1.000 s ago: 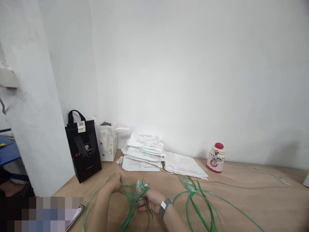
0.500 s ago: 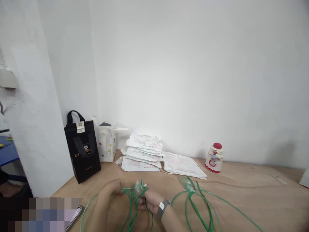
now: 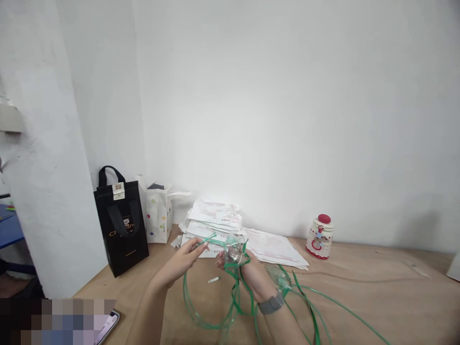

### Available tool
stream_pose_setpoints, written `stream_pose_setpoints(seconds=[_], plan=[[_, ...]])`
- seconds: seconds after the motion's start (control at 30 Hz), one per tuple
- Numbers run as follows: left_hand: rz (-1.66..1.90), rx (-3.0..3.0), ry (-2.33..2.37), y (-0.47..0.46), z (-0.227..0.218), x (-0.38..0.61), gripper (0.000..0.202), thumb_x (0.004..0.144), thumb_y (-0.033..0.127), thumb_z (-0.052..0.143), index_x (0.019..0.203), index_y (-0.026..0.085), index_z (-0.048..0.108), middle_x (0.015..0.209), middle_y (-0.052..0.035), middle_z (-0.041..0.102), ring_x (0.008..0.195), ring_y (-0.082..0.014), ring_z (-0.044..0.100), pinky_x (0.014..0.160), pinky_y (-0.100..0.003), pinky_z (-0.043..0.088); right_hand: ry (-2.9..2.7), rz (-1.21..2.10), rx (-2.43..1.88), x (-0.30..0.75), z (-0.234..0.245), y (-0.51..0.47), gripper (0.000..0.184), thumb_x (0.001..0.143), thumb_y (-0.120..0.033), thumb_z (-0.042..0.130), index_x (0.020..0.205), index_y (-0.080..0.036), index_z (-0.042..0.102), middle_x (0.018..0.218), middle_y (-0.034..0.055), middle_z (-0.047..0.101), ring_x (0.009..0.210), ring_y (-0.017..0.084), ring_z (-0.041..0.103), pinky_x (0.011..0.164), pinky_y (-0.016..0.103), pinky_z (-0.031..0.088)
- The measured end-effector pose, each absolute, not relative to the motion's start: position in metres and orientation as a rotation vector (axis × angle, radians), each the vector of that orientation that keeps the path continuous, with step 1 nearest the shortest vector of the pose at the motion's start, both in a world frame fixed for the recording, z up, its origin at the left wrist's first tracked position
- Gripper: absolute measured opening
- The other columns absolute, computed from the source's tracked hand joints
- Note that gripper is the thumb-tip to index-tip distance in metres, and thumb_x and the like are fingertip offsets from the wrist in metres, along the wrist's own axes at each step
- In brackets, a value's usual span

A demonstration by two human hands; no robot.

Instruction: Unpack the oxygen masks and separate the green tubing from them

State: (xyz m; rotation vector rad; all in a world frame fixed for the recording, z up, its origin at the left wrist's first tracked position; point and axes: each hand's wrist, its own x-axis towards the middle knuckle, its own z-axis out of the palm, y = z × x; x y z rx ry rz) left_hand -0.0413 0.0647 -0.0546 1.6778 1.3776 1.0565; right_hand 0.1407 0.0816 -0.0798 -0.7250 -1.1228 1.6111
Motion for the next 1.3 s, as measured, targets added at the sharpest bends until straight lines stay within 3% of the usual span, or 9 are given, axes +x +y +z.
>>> stream_pose_setpoints(seconds=[0.1,0.17,0.27,0.33,0.57,0.73,0.9,1.17,1.3], plan=[[1.212,1.701,1.353,0.048,-0.034,-0.025,0.045,0.085,0.055,0.035,0.062,0.019,0.048,0.057,0.0066,0.028,0.054,-0.0102,0.033,0.052,-0.022,0.030,-1.303,1.328,-0.714,0.165,-0.056,0.071,0.033,0.072,-0.043,0.064,0.088,-0.015,0.063,0.087,0.0073,0.068,0.081,0.021,0.062,0.072,0.032,0.049],[1.278,1.730,1.350,0.039,-0.027,-0.017,0.044,0.085,0.052,0.037,0.058,0.019,0.048,0.056,0.0052,0.033,0.057,-0.0119,0.038,0.057,-0.023,0.033,-1.421,1.002,-0.772,0.178,-0.044,0.062,0.033,0.078,-0.044,0.057,0.095,-0.017,0.063,0.097,0.0083,0.067,0.091,0.022,0.060,0.077,0.034,0.049],[1.356,1.803,1.315,0.026,-0.022,-0.010,0.033,0.086,0.045,0.041,0.079,0.020,0.062,0.076,-0.0002,0.059,0.080,-0.0177,0.053,0.073,-0.026,0.040,-1.579,0.622,-0.873,0.192,-0.029,0.045,0.033,0.086,-0.039,0.046,0.111,-0.022,0.059,0.113,0.0071,0.062,0.108,0.022,0.054,0.092,0.037,0.042],[1.401,1.861,1.319,0.016,-0.019,-0.008,0.031,0.087,0.041,0.041,0.094,0.022,0.064,0.097,-0.0028,0.065,0.098,-0.0205,0.054,0.084,-0.028,0.040,-1.747,0.512,-0.885,0.198,-0.022,0.036,0.034,0.088,-0.033,0.043,0.119,-0.026,0.055,0.120,0.0048,0.059,0.114,0.020,0.050,0.097,0.036,0.038],[1.329,1.998,1.402,0.006,-0.016,-0.002,0.026,0.083,0.042,0.050,0.088,0.024,0.069,0.090,-0.0030,0.069,0.086,-0.0206,0.060,0.068,-0.026,0.047,-2.074,0.485,-0.866,0.212,-0.018,0.032,0.032,0.089,-0.019,0.038,0.112,-0.027,0.059,0.110,0.0032,0.064,0.103,0.018,0.057,0.091,0.033,0.044],[1.363,1.922,1.258,0.009,-0.015,-0.002,0.018,0.082,0.034,0.054,0.087,0.026,0.070,0.094,-0.0003,0.071,0.093,-0.0187,0.060,0.078,-0.024,0.046,-2.113,0.435,-0.873,0.215,-0.015,0.028,0.034,0.085,-0.011,0.037,0.105,-0.024,0.060,0.104,0.0033,0.065,0.099,0.017,0.058,0.088,0.031,0.045],[1.363,1.903,1.242,0.006,-0.013,0.000,0.019,0.082,0.036,0.054,0.082,0.024,0.069,0.089,-0.0010,0.071,0.088,-0.0187,0.061,0.075,-0.024,0.047,-2.132,0.323,-0.884,0.215,-0.015,0.025,0.043,0.077,-0.004,0.036,0.108,-0.024,0.059,0.107,0.0042,0.064,0.100,0.018,0.057,0.086,0.033,0.045],[1.314,1.974,1.266,0.005,-0.013,0.001,0.020,0.083,0.036,0.052,0.081,0.023,0.067,0.087,-0.0014,0.068,0.084,-0.0178,0.059,0.071,-0.023,0.044,-2.158,0.396,-0.859,0.215,-0.011,0.017,0.044,0.078,-0.005,0.037,0.109,-0.027,0.059,0.099,0.0027,0.064,0.092,0.017,0.058,0.079,0.029,0.047],[1.281,2.067,1.282,-0.004,-0.010,-0.002,0.025,0.087,0.037,0.046,0.078,0.023,0.063,0.078,-0.0012,0.064,0.077,-0.0165,0.056,0.066,-0.023,0.041,-2.101,0.734,-0.801,0.216,-0.005,0.014,0.028,0.086,-0.021,0.044,0.107,-0.026,0.061,0.103,0.0039,0.064,0.095,0.018,0.058,0.082,0.029,0.047]])
